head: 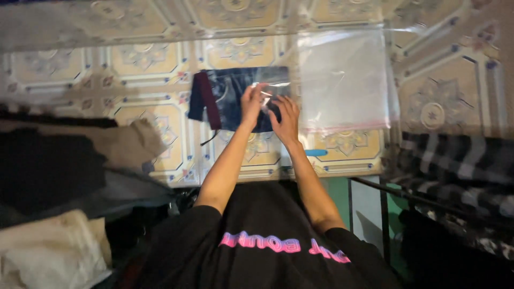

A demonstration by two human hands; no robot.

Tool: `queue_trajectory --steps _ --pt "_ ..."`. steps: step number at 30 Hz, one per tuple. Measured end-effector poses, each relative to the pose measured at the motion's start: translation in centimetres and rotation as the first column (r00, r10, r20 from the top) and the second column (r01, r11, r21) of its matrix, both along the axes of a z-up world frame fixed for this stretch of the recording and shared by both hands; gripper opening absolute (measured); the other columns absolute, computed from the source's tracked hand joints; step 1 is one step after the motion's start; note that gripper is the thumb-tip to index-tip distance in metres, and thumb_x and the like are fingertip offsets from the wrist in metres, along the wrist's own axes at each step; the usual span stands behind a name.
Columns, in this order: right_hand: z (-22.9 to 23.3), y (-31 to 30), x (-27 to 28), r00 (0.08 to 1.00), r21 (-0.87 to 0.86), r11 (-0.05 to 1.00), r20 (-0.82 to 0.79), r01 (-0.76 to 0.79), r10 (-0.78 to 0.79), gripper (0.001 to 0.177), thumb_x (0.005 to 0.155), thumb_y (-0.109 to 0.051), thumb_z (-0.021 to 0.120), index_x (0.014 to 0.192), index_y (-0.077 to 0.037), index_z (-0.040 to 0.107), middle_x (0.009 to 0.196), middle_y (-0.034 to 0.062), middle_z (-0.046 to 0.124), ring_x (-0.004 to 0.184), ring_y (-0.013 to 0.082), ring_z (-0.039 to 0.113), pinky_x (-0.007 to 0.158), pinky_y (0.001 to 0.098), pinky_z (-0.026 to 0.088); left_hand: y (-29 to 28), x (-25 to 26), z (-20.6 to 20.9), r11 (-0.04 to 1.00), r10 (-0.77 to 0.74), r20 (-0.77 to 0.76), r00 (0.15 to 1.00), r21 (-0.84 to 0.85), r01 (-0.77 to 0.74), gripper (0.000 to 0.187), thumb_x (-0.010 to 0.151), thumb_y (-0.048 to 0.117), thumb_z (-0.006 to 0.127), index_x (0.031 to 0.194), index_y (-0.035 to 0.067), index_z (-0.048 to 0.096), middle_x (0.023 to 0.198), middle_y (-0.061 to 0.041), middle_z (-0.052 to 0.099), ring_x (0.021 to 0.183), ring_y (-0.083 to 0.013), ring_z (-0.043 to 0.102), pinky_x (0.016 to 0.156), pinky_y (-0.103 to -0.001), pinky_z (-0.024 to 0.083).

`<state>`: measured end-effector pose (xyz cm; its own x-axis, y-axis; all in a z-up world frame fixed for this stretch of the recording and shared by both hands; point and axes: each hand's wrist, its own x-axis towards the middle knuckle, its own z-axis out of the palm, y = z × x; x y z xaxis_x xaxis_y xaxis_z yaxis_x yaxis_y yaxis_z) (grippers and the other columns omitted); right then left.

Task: The person cleans a pair of jeans using a lint roller and then folds them and places them inside a plastic bag.

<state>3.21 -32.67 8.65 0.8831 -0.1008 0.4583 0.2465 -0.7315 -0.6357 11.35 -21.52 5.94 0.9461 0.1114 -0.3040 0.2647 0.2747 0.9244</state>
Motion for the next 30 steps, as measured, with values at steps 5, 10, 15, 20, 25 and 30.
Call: queue_trajectory --steps 5,10,15,20,25,30 --pt "-3.9 3.0 -0.8 0.995 0.005 0.996 -0.047 -0.092 0.092 0.032 0.094 -0.024 0.078 0.122 -0.011 0.070 0.131 0.0138 0.065 0.126 0.0380 0.057 0.109 0.0508 0.041 12.5 -2.4 -5.0 0.961 0.278 -0.095 0.956 0.018 -0.278 0.023 0.098 0.037 0.064 0.109 0.017 0.064 0.090 -0.005 0.061 0.071 -0.0200 0.064 0.061 -0.031 0.051" --pt "-8.2 3.7 -1.4 0.961 -0.050 0.994 -0.264 -0.094 0.078 0.043 0.083 -0.020 0.085 0.123 -0.011 0.072 0.134 0.0167 0.064 0.129 0.0427 0.055 0.113 0.0546 0.038 18.4 -6.5 -8.7 0.908 0.381 -0.245 0.892 -0.081 -0.410 0.028 0.094 0.023 0.072 0.119 0.018 0.062 0.113 -0.009 0.076 0.090 -0.0261 0.078 0.072 -0.034 0.066" --pt "-8.7 2.4 -0.6 0.973 -0.026 0.991 -0.193 -0.131 0.124 0.020 0.082 -0.018 0.086 0.097 -0.017 0.072 0.105 0.0033 0.070 0.115 0.0319 0.064 0.115 0.0447 0.038 18.4 -7.5 -6.3 0.960 0.279 -0.218 0.935 0.083 -0.267 0.061 0.086 0.053 0.086 0.130 0.020 0.057 0.105 -0.014 0.074 0.088 -0.0219 0.076 0.069 -0.028 0.062" --pt "-9.1 1.3 -0.6 0.958 0.000 0.993 -0.263 -0.118 0.113 0.020 0.079 -0.018 0.089 0.088 -0.016 0.071 0.104 0.0052 0.072 0.120 0.0368 0.060 0.118 0.0473 0.034 18.3 -4.6 -5.9 0.775 0.221 -0.108 0.969 0.623 -0.107 0.050 0.083 0.065 0.080 0.114 0.027 0.071 0.110 -0.007 0.074 0.109 -0.0290 0.071 0.094 -0.040 0.056" --pt "-9.7 0.1 -0.7 0.939 0.037 0.981 -0.285 -0.189 0.192 0.019 0.078 -0.010 0.088 0.086 -0.012 0.071 0.111 0.0105 0.074 0.129 0.0447 0.055 0.119 0.0511 0.033 19.3 -2.3 -8.3 0.651 0.063 -0.033 0.998 0.759 -0.016 0.035 0.088 0.057 0.075 0.095 0.022 0.072 0.095 -0.002 0.078 0.102 -0.0297 0.073 0.092 -0.044 0.055" --pt "-9.4 0.0 -0.7 0.924 -0.019 0.993 -0.368 -0.117 0.101 0.018 0.084 -0.013 0.084 0.097 -0.015 0.072 0.121 0.0067 0.072 0.137 0.0399 0.049 0.122 0.0489 0.032 20.7 -0.9 -11.6 0.808 0.354 -0.158 0.922 0.548 -0.217 0.018 0.092 0.042 0.064 0.084 0.028 0.070 0.064 0.008 0.073 0.059 -0.0118 0.074 0.059 -0.026 0.056"
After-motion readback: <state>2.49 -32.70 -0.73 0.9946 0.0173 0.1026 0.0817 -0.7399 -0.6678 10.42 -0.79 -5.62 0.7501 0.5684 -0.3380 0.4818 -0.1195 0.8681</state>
